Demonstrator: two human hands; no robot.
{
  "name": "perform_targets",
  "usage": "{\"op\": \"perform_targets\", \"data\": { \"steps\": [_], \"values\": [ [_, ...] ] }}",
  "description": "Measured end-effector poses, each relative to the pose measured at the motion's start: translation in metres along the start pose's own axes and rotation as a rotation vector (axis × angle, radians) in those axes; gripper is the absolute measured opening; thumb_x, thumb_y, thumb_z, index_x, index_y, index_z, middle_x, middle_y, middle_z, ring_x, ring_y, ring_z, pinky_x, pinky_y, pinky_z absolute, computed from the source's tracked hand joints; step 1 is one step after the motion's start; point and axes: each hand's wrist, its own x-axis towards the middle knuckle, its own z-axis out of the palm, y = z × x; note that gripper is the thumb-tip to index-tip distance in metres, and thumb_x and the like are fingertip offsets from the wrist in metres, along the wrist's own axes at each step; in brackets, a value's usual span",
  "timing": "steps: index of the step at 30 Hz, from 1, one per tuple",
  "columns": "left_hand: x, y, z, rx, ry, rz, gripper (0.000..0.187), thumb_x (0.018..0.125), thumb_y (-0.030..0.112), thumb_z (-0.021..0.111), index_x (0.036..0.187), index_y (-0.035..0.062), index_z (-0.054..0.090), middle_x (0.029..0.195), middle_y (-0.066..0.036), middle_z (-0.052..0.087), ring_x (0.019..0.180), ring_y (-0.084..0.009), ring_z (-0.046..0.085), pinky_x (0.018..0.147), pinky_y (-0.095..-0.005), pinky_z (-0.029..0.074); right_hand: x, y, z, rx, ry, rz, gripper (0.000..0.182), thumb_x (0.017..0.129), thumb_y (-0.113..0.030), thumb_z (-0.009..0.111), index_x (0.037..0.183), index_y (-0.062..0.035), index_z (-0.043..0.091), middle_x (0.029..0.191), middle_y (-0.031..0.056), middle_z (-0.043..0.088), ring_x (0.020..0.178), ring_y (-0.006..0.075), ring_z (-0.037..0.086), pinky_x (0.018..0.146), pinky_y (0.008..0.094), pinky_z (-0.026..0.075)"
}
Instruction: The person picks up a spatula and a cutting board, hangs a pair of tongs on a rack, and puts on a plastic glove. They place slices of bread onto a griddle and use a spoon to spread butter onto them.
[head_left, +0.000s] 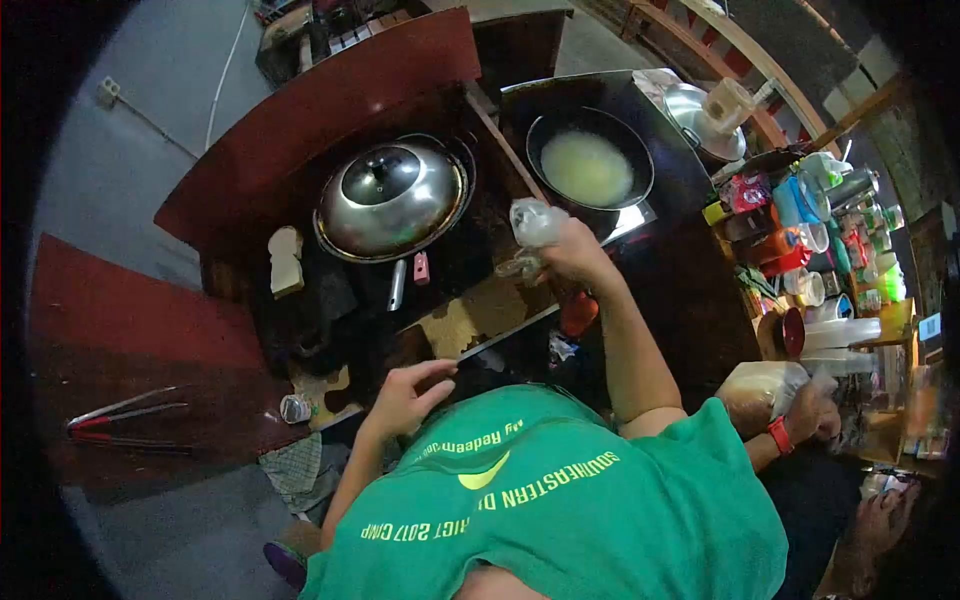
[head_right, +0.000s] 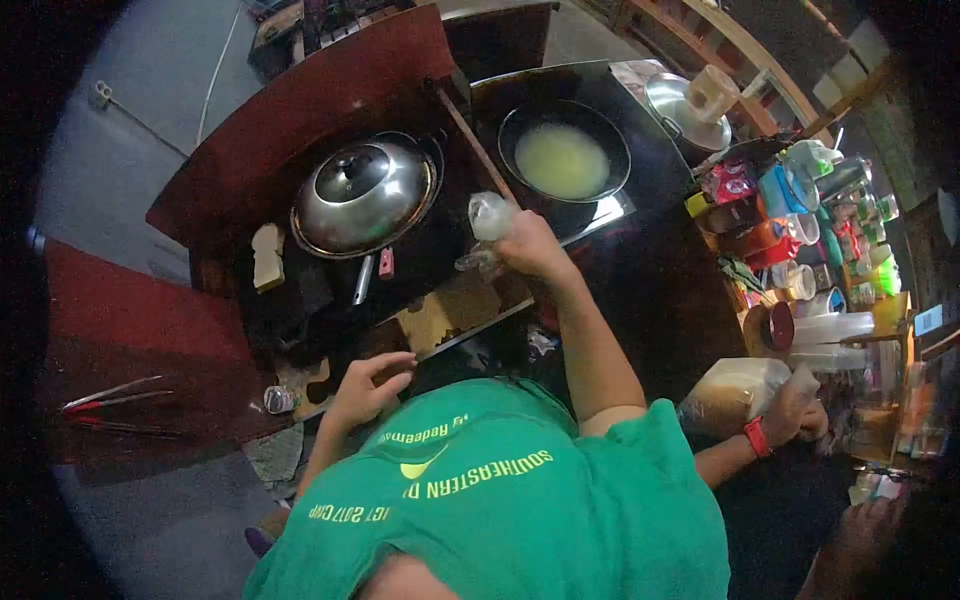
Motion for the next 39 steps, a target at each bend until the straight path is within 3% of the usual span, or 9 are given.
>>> {"op": "perform_targets", "data": {
  "steps": [3,7,13,19,23,26,29,37,39],
  "values": [
    [0.027,0.050,-0.004,-0.015,0.026,0.222,0.037,0.086,0.004,0.068,0.123,0.0005,0.063,0.110,-0.009,0.068,0.091,-0.0127,0.064,0.083,-0.0280,0.052,-0.039,-0.039,-0.013,0.329,-0.097,-0.026,0.025,0.083,-0.007,0.066,0.106,0.0036,0.065,0.086,0.0090,0.069,0.063,0.0187,0.068,0.052,0.0321,0.057],
    [0.066,0.104,0.007,-0.478,0.198,0.298,0.075,0.088,0.010,0.070,0.149,0.0029,0.029,0.127,-0.018,0.059,0.104,-0.0214,0.062,0.094,-0.0319,0.050,-0.069,-0.073,0.017,0.393,-0.175,-0.130,0.022,0.085,-0.010,0.069,0.103,0.0032,0.068,0.093,0.0090,0.070,0.079,0.0169,0.067,0.068,0.0299,0.056],
    [0.072,0.119,-0.036,-0.651,0.327,0.263,0.016,0.097,0.008,0.059,0.106,-0.0045,0.063,0.091,-0.009,0.070,0.077,-0.0129,0.066,0.071,-0.0269,0.056,-0.087,-0.108,0.050,0.280,-0.226,-0.148,0.035,0.087,-0.029,0.073,0.106,-0.0001,0.068,0.095,0.0042,0.068,0.082,0.0144,0.063,0.069,0.0290,0.052],
    [0.049,0.092,-0.114,-0.977,0.515,0.448,0.005,0.093,-0.001,0.054,0.097,0.0007,0.054,0.098,-0.014,0.066,0.079,-0.0172,0.064,0.076,-0.0333,0.055,-0.091,-0.116,0.086,0.653,-0.238,-0.082,0.043,0.089,-0.026,0.070,0.121,0.0002,0.060,0.092,0.0029,0.065,0.074,0.0107,0.065,0.052,0.0227,0.052],
    [0.019,0.101,-0.148,-0.780,0.673,0.460,0.015,0.086,-0.006,0.051,0.097,0.0024,0.056,0.084,-0.010,0.064,0.068,-0.0111,0.059,0.058,-0.0264,0.051,-0.086,-0.126,0.113,0.699,-0.256,-0.148,0.053,0.088,-0.018,0.072,0.132,0.0018,0.051,0.108,0.0073,0.067,0.084,0.0126,0.065,0.063,0.0235,0.054],
    [-0.006,0.108,-0.150,-0.454,0.358,0.350,0.016,0.085,0.004,0.053,0.091,0.0001,0.067,0.069,-0.003,0.061,0.060,-0.0050,0.052,0.053,-0.0190,0.038,-0.077,-0.139,0.130,0.571,-0.338,-0.142,0.060,0.087,-0.014,0.073,0.139,-0.0024,0.046,0.110,0.0076,0.067,0.081,0.0111,0.064,0.061,0.0248,0.054],
    [-0.007,0.092,-0.131,-0.001,0.283,0.444,0.014,0.088,0.012,0.066,0.091,-0.0015,0.069,0.077,-0.003,0.066,0.063,-0.0036,0.053,0.057,-0.0205,0.042,-0.084,-0.163,0.150,0.485,-0.411,-0.091,0.061,0.087,-0.012,0.072,0.141,-0.0058,0.045,0.104,0.0057,0.069,0.078,0.0093,0.063,0.059,0.0251,0.053],
    [-0.029,0.051,-0.156,-0.628,0.081,0.283,0.012,0.098,0.017,0.059,0.092,0.0060,0.059,0.076,0.000,0.062,0.062,-0.0053,0.054,0.056,-0.0209,0.044,-0.072,-0.158,0.165,0.423,-0.409,-0.098,0.036,0.091,-0.018,0.059,0.120,0.0031,0.062,0.105,0.0097,0.069,0.084,0.0140,0.067,0.073,0.0259,0.055],
    [-0.033,0.043,-0.156,-0.725,0.046,0.306,0.011,0.098,0.017,0.059,0.093,0.0080,0.056,0.075,0.000,0.060,0.056,-0.0059,0.052,0.052,-0.0207,0.043,-0.069,-0.145,0.173,0.905,-0.472,-0.303,0.038,0.087,-0.015,0.056,0.118,0.0074,0.061,0.108,0.0143,0.068,0.095,0.0204,0.066,0.088,0.0346,0.052]
  ]
}}
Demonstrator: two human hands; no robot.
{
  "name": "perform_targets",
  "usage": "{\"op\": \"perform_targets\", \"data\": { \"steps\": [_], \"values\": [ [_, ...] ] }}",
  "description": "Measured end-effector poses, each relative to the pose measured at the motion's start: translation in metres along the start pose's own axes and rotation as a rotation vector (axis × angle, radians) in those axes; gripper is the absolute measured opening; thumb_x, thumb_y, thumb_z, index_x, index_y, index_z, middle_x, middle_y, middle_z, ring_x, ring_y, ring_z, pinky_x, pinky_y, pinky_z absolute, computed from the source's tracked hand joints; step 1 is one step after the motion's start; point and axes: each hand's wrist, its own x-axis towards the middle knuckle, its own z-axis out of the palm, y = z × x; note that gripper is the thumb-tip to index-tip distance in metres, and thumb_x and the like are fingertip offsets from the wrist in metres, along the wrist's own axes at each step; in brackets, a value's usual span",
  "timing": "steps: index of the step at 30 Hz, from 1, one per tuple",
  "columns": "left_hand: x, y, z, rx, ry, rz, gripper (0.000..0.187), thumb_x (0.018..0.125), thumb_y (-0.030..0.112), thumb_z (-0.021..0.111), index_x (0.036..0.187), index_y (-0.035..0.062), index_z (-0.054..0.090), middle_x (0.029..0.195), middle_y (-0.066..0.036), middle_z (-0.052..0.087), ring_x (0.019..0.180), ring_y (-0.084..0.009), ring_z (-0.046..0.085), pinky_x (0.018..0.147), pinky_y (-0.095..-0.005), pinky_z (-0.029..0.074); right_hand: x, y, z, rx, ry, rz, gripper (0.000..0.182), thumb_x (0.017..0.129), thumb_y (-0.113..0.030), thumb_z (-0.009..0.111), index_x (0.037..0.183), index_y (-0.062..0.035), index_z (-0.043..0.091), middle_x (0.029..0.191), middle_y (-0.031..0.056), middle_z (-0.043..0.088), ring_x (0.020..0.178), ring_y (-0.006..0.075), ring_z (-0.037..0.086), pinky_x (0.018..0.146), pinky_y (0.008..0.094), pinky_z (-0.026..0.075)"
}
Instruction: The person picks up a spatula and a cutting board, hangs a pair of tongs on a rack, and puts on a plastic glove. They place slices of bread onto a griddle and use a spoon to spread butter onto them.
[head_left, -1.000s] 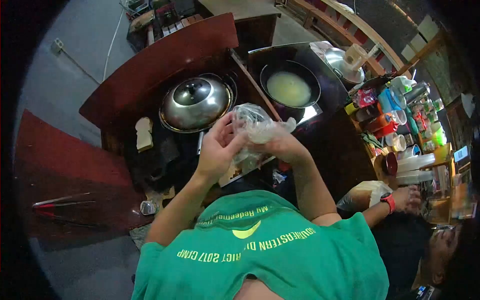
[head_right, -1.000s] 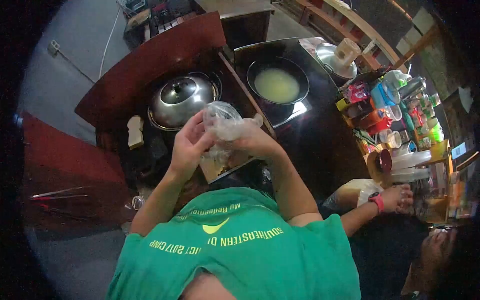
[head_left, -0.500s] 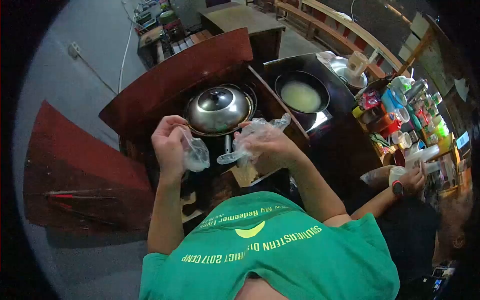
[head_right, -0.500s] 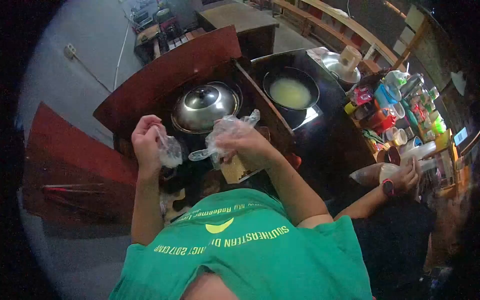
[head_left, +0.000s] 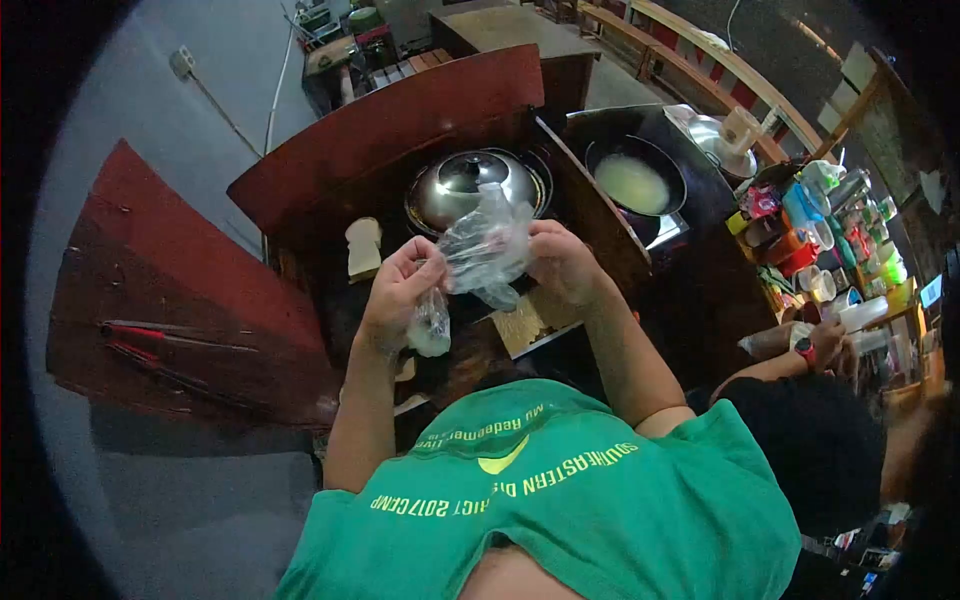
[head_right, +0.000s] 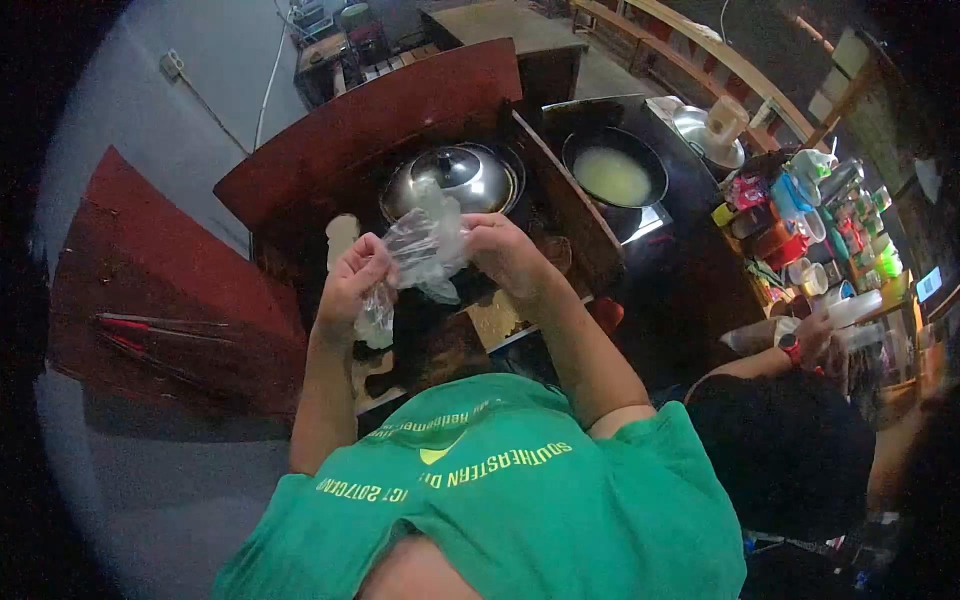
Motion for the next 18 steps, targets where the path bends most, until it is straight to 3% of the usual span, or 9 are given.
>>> {"op": "perform_targets", "data": {
  "steps": [1,4,6,8,9,11,14,16,18],
  "values": [
    [-0.002,-0.002,-0.004,-0.084,-0.032,-0.032,0.010,0.098,0.016,0.059,0.093,0.0089,0.054,0.075,0.000,0.059,0.059,-0.0061,0.053,0.054,-0.0201,0.044,0.003,0.007,-0.001,0.090,-0.051,-0.030,0.045,0.084,-0.019,0.052,0.117,0.0102,0.060,0.111,0.0193,0.066,0.103,0.0273,0.064,0.098,0.0407,0.046],
    [-0.002,-0.016,-0.014,-0.244,-0.139,-0.053,0.009,0.098,0.016,0.058,0.093,0.0106,0.054,0.076,0.001,0.057,0.066,-0.0067,0.056,0.062,-0.0215,0.047,0.001,0.016,0.002,0.490,-0.347,-0.062,0.051,0.083,-0.027,0.048,0.118,0.0081,0.059,0.114,0.0183,0.065,0.104,0.0261,0.063,0.097,0.0364,0.045],
    [0.002,-0.031,-0.009,-0.317,-0.021,-0.109,0.007,0.098,0.014,0.059,0.094,0.0100,0.055,0.079,0.001,0.058,0.069,-0.0077,0.057,0.066,-0.0233,0.049,-0.006,0.024,0.016,0.517,-0.284,-0.032,0.057,0.083,-0.034,0.046,0.125,0.0045,0.056,0.121,0.0185,0.063,0.110,0.0295,0.061,0.100,0.0407,0.045],
    [0.005,-0.041,-0.005,-0.218,-0.066,-0.166,0.008,0.096,0.015,0.062,0.099,0.0077,0.060,0.087,0.001,0.062,0.076,-0.0073,0.059,0.069,-0.0235,0.049,-0.004,0.032,0.033,0.910,-0.412,0.031,0.060,0.083,-0.031,0.047,0.135,-0.0007,0.049,0.129,0.0171,0.059,0.116,0.0330,0.059,0.105,0.0459,0.043],
    [0.005,-0.046,0.005,-0.261,-0.095,-0.161,0.010,0.095,0.014,0.062,0.102,0.0074,0.061,0.088,0.000,0.063,0.078,-0.0076,0.059,0.070,-0.0235,0.049,0.001,0.037,0.035,0.800,-0.397,0.012,0.064,0.083,-0.028,0.048,0.145,-0.0132,0.042,0.142,0.0172,0.049,0.127,0.0356,0.051,0.106,0.0524,0.041],
    [0.003,-0.045,0.016,-0.302,-0.131,-0.152,0.012,0.095,0.014,0.063,0.104,0.0072,0.061,0.090,-0.001,0.063,0.079,-0.0079,0.059,0.071,-0.0236,0.049,-0.007,0.039,0.038,0.798,-0.383,-0.076,0.064,0.083,-0.026,0.049,0.147,-0.0177,0.041,0.148,0.0160,0.042,0.132,0.0350,0.046,0.108,0.0557,0.037],
    [0.000,-0.031,0.026,-0.009,0.166,-0.036,0.014,0.094,0.013,0.063,0.105,0.0048,0.062,0.090,-0.002,0.063,0.077,-0.0087,0.058,0.070,-0.0235,0.048,-0.012,0.024,0.054,0.666,-0.287,-0.297,0.066,0.083,-0.021,0.048,0.148,-0.0295,0.041,0.159,0.0095,0.026,0.143,0.0302,0.030,0.114,0.0634,0.022],
    [-0.001,-0.022,0.020,0.349,0.531,0.267,0.012,0.095,0.012,0.062,0.102,0.0025,0.062,0.090,-0.004,0.063,0.078,-0.0090,0.057,0.070,-0.0241,0.047,-0.016,0.012,0.052,0.621,-0.228,-0.485,0.066,0.081,-0.019,0.048,0.146,-0.0296,0.044,0.160,0.0065,0.026,0.146,0.0265,0.025,0.117,0.0606,0.013],
    [-0.012,-0.013,0.024,0.530,0.682,0.676,0.013,0.095,0.011,0.062,0.105,0.0015,0.060,0.096,-0.004,0.065,0.079,-0.0083,0.058,0.071,-0.0240,0.048,-0.019,0.005,0.051,0.586,-0.212,-0.538,0.069,0.078,-0.017,0.050,0.146,-0.0260,0.045,0.160,0.0056,0.027,0.146,0.0243,0.024,0.118,0.0550,0.016]
  ]
}}
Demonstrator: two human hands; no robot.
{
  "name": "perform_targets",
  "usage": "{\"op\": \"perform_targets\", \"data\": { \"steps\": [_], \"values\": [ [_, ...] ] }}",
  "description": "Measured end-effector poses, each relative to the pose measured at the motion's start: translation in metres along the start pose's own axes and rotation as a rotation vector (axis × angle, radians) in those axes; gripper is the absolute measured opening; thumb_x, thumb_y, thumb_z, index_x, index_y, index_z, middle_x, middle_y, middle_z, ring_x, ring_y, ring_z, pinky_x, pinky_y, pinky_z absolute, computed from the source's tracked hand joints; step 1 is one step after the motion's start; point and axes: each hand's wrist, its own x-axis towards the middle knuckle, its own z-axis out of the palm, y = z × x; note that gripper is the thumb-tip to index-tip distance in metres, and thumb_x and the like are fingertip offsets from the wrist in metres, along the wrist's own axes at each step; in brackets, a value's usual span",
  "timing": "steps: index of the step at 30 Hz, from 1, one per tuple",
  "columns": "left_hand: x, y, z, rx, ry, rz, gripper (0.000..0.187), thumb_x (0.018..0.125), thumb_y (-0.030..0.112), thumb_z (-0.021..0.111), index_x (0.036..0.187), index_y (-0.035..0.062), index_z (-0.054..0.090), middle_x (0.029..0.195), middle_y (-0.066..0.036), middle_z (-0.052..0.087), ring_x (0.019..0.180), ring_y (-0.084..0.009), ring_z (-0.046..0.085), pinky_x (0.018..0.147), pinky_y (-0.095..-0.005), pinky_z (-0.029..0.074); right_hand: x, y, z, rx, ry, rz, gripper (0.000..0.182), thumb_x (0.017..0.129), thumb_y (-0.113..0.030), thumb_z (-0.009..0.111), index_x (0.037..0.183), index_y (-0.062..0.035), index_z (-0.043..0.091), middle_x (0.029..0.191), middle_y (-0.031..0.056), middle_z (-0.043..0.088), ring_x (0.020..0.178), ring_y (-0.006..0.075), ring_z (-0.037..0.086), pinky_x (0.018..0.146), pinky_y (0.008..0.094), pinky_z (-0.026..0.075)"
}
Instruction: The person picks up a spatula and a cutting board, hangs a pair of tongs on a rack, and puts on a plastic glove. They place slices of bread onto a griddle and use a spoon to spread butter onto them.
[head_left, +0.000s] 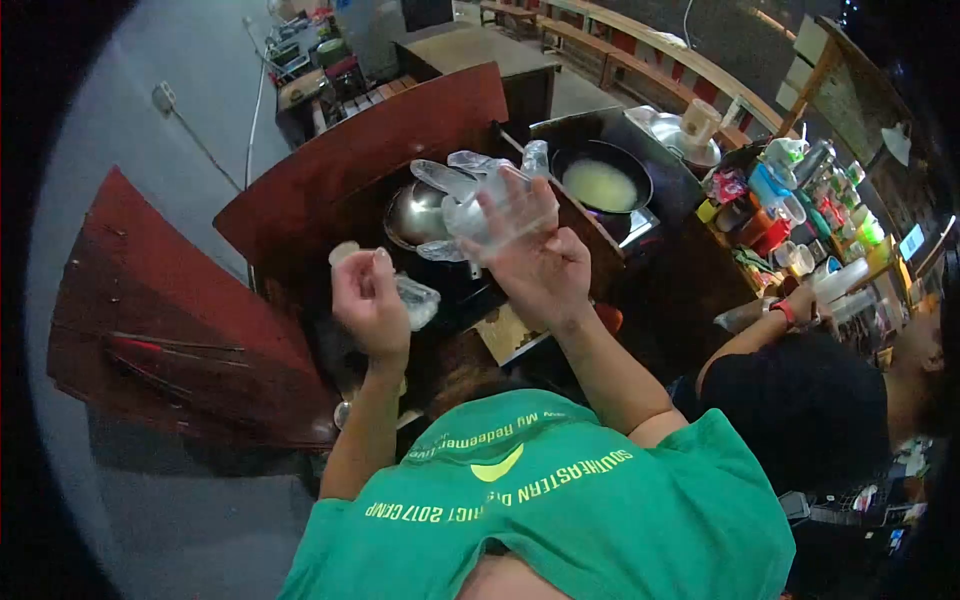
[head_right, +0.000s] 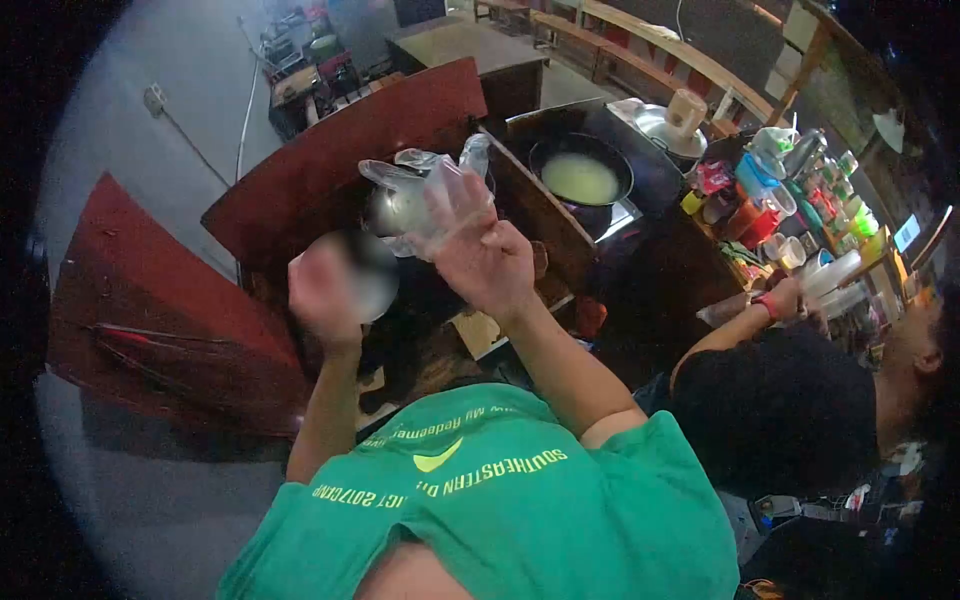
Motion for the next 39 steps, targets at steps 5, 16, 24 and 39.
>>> {"op": "perform_targets", "data": {
  "steps": [5,16,24,39],
  "values": [
    [-0.009,0.063,0.027,0.285,-0.357,0.690,0.014,0.086,0.006,0.069,0.096,-0.0001,0.061,0.084,-0.011,0.067,0.064,-0.0205,0.065,0.058,-0.0316,0.051,-0.016,0.004,-0.003,-0.221,0.018,0.113,0.075,0.070,-0.014,0.054,0.145,-0.0158,0.046,0.158,0.0076,0.031,0.144,0.0257,0.029,0.117,0.0470,0.024],
    [-0.017,0.069,0.039,0.425,-0.627,0.713,0.010,0.081,0.006,0.067,0.077,0.0048,0.057,0.063,-0.010,0.053,0.055,-0.0289,0.059,0.051,-0.0402,0.047,-0.007,0.006,-0.005,-0.380,0.299,-0.022,0.045,0.100,-0.034,0.053,0.137,-0.0087,0.046,0.147,0.0138,0.042,0.139,0.0313,0.037,0.116,0.0534,0.032],
    [-0.011,0.063,0.035,0.622,-0.776,0.677,0.007,0.081,0.012,0.065,0.082,0.0070,0.060,0.069,-0.009,0.060,0.062,-0.0273,0.064,0.053,-0.0396,0.050,-0.002,0.007,0.014,-0.064,0.126,0.133,0.061,0.103,-0.045,0.040,0.152,-0.0095,0.029,0.152,0.0131,0.035,0.139,0.0281,0.036,0.111,0.0458,0.035],
    [-0.005,0.057,0.018,0.708,-0.743,0.653,0.016,0.077,0.021,0.068,0.081,0.0082,0.060,0.070,-0.008,0.062,0.064,-0.0271,0.066,0.054,-0.0417,0.051,0.011,0.012,0.020,-0.740,0.101,0.520,0.091,0.093,-0.074,0.017,0.154,-0.0069,0.024,0.159,0.0128,0.024,0.147,0.0278,0.020,0.119,0.0412,0.014]
  ]
}}
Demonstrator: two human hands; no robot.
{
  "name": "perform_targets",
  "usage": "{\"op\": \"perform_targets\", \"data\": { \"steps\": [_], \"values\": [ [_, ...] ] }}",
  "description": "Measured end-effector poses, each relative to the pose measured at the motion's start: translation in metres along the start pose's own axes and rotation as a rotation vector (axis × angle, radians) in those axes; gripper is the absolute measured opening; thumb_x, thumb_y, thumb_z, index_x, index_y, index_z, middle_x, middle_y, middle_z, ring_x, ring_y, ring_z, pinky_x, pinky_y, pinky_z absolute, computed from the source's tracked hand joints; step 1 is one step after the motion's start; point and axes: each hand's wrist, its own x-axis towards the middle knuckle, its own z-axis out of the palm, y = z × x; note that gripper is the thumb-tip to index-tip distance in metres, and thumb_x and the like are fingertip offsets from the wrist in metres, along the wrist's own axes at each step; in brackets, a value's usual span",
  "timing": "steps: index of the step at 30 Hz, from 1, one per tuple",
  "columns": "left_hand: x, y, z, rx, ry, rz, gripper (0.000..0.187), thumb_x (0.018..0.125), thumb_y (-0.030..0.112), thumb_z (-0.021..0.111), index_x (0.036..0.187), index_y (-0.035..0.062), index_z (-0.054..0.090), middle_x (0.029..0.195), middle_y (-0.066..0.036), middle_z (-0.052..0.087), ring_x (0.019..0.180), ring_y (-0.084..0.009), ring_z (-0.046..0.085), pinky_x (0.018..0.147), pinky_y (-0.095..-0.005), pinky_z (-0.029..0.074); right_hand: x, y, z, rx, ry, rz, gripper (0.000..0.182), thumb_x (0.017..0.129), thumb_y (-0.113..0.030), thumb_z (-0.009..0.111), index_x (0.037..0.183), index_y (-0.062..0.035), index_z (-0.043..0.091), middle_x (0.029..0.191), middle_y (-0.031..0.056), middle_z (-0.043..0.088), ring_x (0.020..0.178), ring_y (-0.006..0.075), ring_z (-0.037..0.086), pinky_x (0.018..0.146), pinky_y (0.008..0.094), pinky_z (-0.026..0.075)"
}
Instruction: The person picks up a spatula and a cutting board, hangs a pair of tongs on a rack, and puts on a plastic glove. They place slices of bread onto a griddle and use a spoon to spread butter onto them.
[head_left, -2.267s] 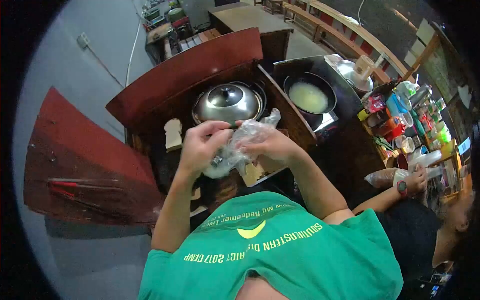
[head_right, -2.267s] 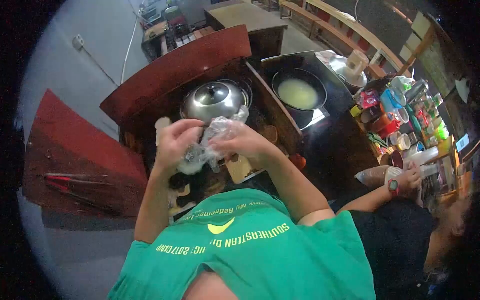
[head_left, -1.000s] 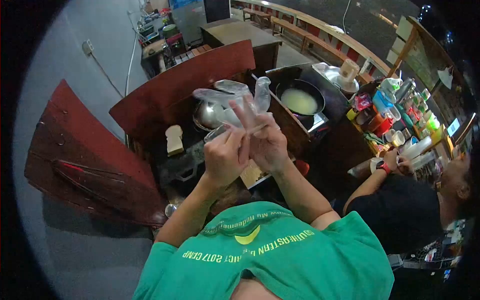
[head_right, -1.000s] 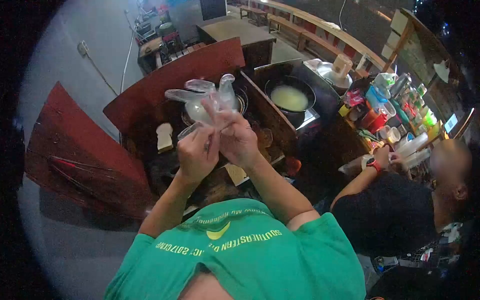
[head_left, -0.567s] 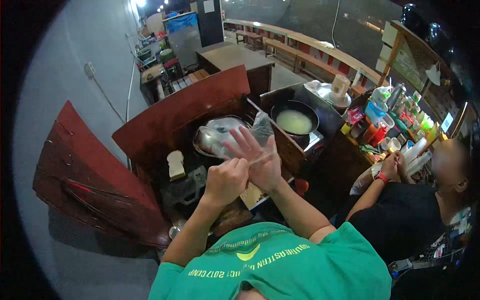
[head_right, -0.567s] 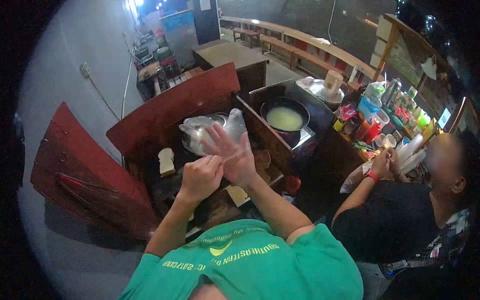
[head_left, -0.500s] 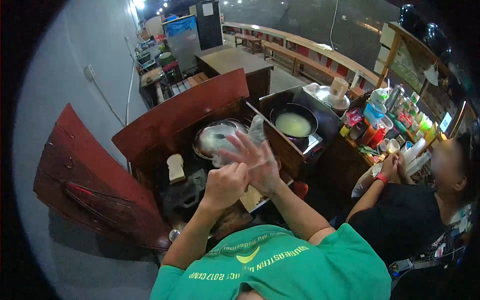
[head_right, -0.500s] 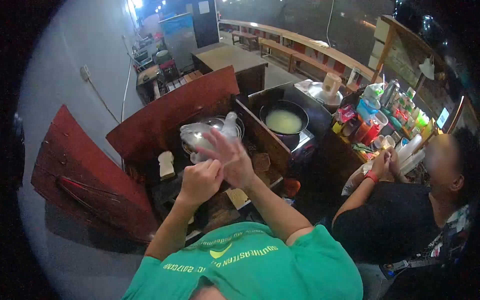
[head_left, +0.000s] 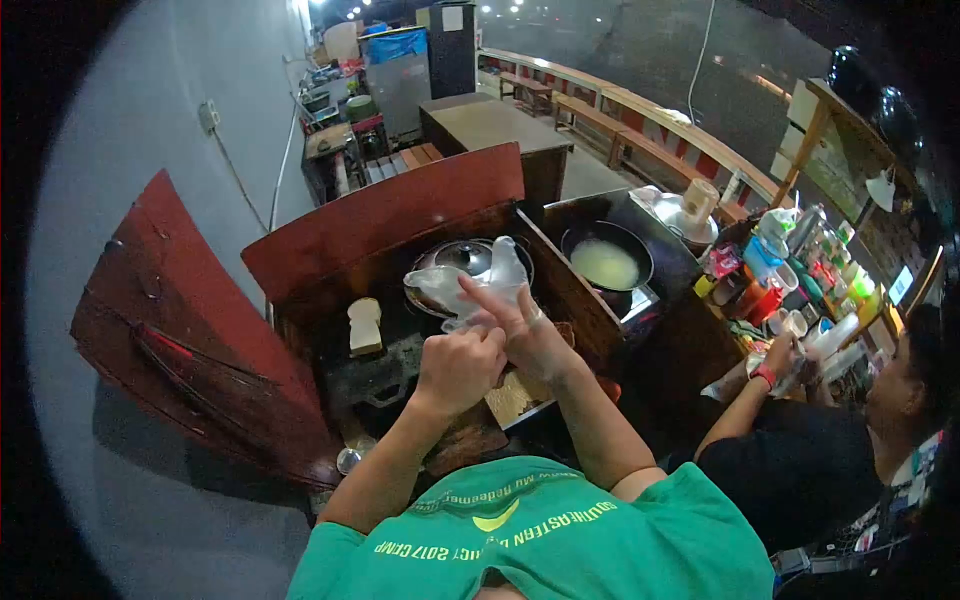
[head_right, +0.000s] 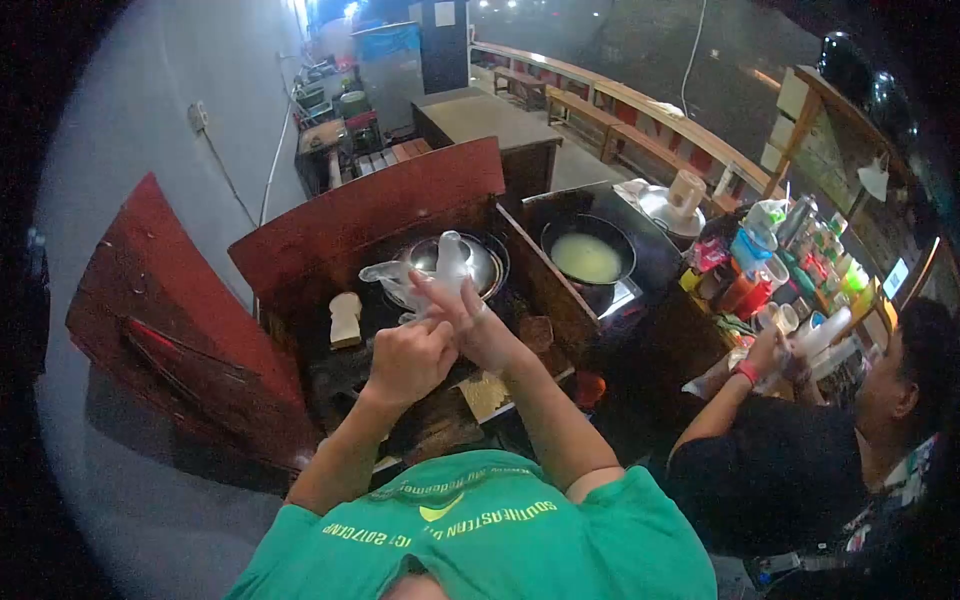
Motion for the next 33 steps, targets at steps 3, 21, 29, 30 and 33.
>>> {"op": "perform_targets", "data": {
  "steps": [3,21,29,30,33],
  "values": [
    [-0.002,-0.003,-0.002,0.022,-0.024,-0.041,0.016,0.077,0.022,0.068,0.081,0.0086,0.059,0.070,-0.009,0.063,0.064,-0.0278,0.066,0.055,-0.0423,0.052,0.004,0.003,0.000,-0.095,-0.042,0.008,0.090,0.093,-0.074,0.017,0.155,-0.0093,0.023,0.160,0.0118,0.022,0.147,0.0286,0.020,0.119,0.0427,0.015],
    [0.022,-0.025,-0.020,0.009,0.175,0.178,0.021,0.073,0.019,0.074,0.069,0.0075,0.057,0.062,-0.008,0.059,0.057,-0.0239,0.063,0.050,-0.0377,0.048,0.075,0.003,0.022,1.094,-0.222,-0.454,0.085,0.093,-0.065,0.043,0.157,-0.0219,0.007,0.157,0.0146,0.020,0.143,0.0355,0.027,0.114,0.0584,0.027],
    [0.033,-0.047,-0.026,-0.047,0.322,0.249,0.021,0.070,0.015,0.076,0.069,0.0073,0.055,0.058,-0.007,0.055,0.052,-0.0240,0.059,0.048,-0.0367,0.047,0.098,-0.026,0.036,0.229,0.380,-0.260,0.072,0.097,-0.060,0.041,0.154,-0.0208,0.021,0.158,0.0058,0.024,0.138,0.0320,0.036,0.098,0.0631,0.042],
    [0.031,-0.051,-0.023,-0.039,0.303,0.241,0.022,0.070,0.014,0.076,0.067,0.0076,0.055,0.058,-0.007,0.054,0.051,-0.0245,0.058,0.048,-0.0366,0.046,0.098,-0.008,0.015,0.274,0.232,-0.294,0.079,0.095,-0.069,0.032,0.153,-0.0164,0.022,0.157,0.0076,0.026,0.138,0.0323,0.034,0.100,0.0607,0.041],
    [0.030,-0.051,-0.027,-0.039,0.317,0.285,0.022,0.070,0.013,0.075,0.065,0.0076,0.054,0.058,-0.007,0.054,0.049,-0.0230,0.056,0.047,-0.0355,0.045,0.109,0.013,-0.018,0.872,-0.140,-0.193,0.086,0.094,-0.070,0.034,0.150,-0.0052,0.027,0.154,0.0116,0.031,0.135,0.0314,0.038,0.102,0.0522,0.043]
  ]
}}
